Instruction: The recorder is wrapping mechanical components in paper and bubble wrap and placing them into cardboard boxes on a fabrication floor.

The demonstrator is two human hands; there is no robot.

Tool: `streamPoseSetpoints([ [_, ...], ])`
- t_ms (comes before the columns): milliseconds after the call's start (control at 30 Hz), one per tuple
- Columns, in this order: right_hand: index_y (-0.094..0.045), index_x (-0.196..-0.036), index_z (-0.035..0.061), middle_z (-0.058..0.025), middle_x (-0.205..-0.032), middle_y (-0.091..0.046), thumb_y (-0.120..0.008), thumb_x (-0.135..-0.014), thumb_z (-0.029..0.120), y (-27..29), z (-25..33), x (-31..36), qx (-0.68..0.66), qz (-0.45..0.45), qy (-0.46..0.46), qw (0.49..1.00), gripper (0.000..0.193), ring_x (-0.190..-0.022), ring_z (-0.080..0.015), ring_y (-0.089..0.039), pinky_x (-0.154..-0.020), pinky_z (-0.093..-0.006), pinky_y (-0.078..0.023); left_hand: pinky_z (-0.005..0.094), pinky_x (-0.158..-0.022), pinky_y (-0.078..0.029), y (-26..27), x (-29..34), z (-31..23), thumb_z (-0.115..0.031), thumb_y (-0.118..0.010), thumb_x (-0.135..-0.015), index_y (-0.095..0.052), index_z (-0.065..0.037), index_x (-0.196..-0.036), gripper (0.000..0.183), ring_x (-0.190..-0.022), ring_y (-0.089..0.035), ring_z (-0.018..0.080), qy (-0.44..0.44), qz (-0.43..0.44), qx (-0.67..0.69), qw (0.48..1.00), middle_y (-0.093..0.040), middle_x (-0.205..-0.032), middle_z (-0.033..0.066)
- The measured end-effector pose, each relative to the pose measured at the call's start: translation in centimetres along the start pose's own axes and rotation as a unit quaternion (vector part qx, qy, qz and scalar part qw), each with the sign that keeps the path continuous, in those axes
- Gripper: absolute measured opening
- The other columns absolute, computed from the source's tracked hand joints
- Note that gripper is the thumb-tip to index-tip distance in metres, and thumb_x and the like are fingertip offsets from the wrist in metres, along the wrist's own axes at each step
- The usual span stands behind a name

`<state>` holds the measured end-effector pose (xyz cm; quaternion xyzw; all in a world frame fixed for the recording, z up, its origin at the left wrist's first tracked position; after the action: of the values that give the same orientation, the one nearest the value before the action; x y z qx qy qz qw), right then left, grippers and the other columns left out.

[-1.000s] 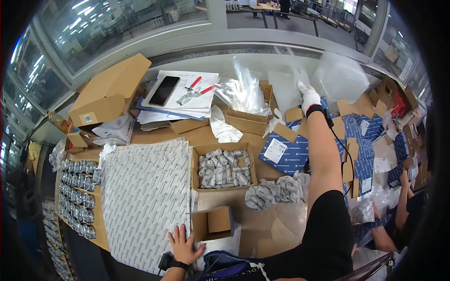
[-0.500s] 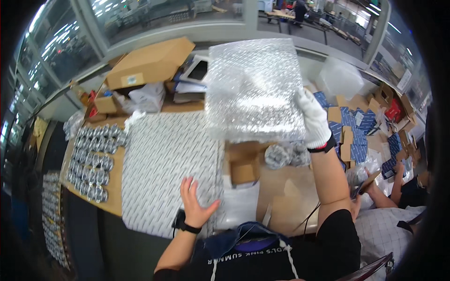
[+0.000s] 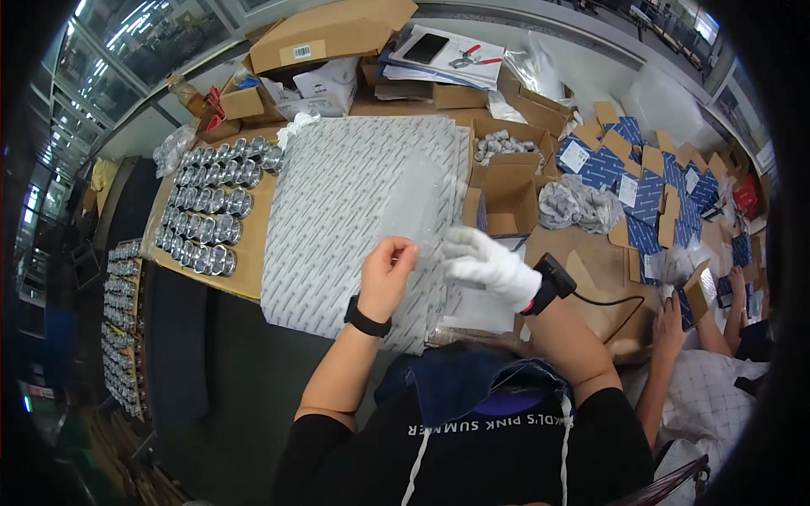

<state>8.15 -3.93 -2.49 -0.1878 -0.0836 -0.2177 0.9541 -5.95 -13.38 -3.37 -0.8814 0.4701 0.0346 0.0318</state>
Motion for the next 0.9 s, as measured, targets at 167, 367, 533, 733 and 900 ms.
streamPoseSetpoints([
  [167,-0.046,-0.118,-0.0054,-0.0150,-0.108,-0.057,-0.071,-0.076,0.023,-0.6,-2.1,-0.3,0.091,-0.069,-0.001,0.993,0.056,-0.094,-0.0162,-0.055,-0.078,-0.0279,-0.047,0.0203,-0.065,-0.043,-3.4,1.0,1.9,-0.006,-0.059,-0.086,-0.054,-0.003,-0.088,0.006,-0.069,-0.052,0.0068,0.112,0.070,0.185,0.974,-0.057,-0.080,0.0004],
  [367,-0.059,-0.096,0.0008,-0.0029,-0.075,-0.061,-0.063,-0.081,0.022,3.1,-3.5,0.4,0.191,-0.167,0.019,0.967,0.026,-0.065,-0.0106,-0.056,-0.059,-0.0272,-0.047,0.0203,-0.059,-0.039,-2.9,0.5,2.6,-0.003,-0.060,-0.083,-0.050,-0.007,-0.082,0.011,-0.062,-0.044,0.0062,0.160,0.073,0.097,0.980,-0.045,-0.068,-0.0049],
  [533,-0.058,-0.105,0.0037,-0.0194,-0.099,-0.062,-0.052,-0.084,0.040,5.3,-8.9,0.7,0.379,-0.171,-0.030,0.909,0.042,-0.094,-0.0322,-0.058,-0.080,-0.0396,-0.046,0.0293,-0.055,-0.037,3.3,-1.5,-4.1,0.006,-0.050,-0.075,-0.056,-0.003,-0.094,0.022,-0.061,-0.043,0.0186,-0.211,-0.138,-0.353,0.901,-0.044,-0.074,0.0068],
  [733,-0.062,-0.104,0.0036,-0.0128,-0.099,-0.063,-0.062,-0.081,0.033,6.8,3.3,6.5,0.239,-0.053,-0.035,0.969,0.037,-0.084,-0.0185,-0.061,-0.077,-0.0316,-0.049,0.0329,-0.056,-0.041,-0.4,0.1,-1.8,-0.003,-0.060,-0.073,-0.063,-0.004,-0.086,0.013,-0.063,-0.049,0.0255,-0.137,-0.025,-0.437,0.889,-0.046,-0.074,0.0114],
  [900,-0.034,-0.135,0.0072,-0.0206,-0.129,-0.046,-0.074,-0.063,0.027,18.6,10.9,7.5,0.495,-0.432,0.003,0.754,0.084,-0.117,-0.0320,-0.047,-0.098,-0.0352,-0.038,0.0386,-0.060,-0.046,-3.6,-0.1,-0.4,-0.017,-0.063,-0.078,-0.065,-0.005,-0.087,0.015,-0.067,-0.055,0.0305,-0.066,0.054,-0.443,0.892,-0.050,-0.081,0.0132],
])
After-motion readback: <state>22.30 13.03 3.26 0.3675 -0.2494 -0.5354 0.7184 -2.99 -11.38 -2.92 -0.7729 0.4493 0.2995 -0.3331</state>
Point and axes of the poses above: each hand's wrist, its own x-axis away from the middle knuckle, its own y-axis out of the back of the hand, z = x × y, the point moved 6 cm from there along -x, towards the middle knuckle
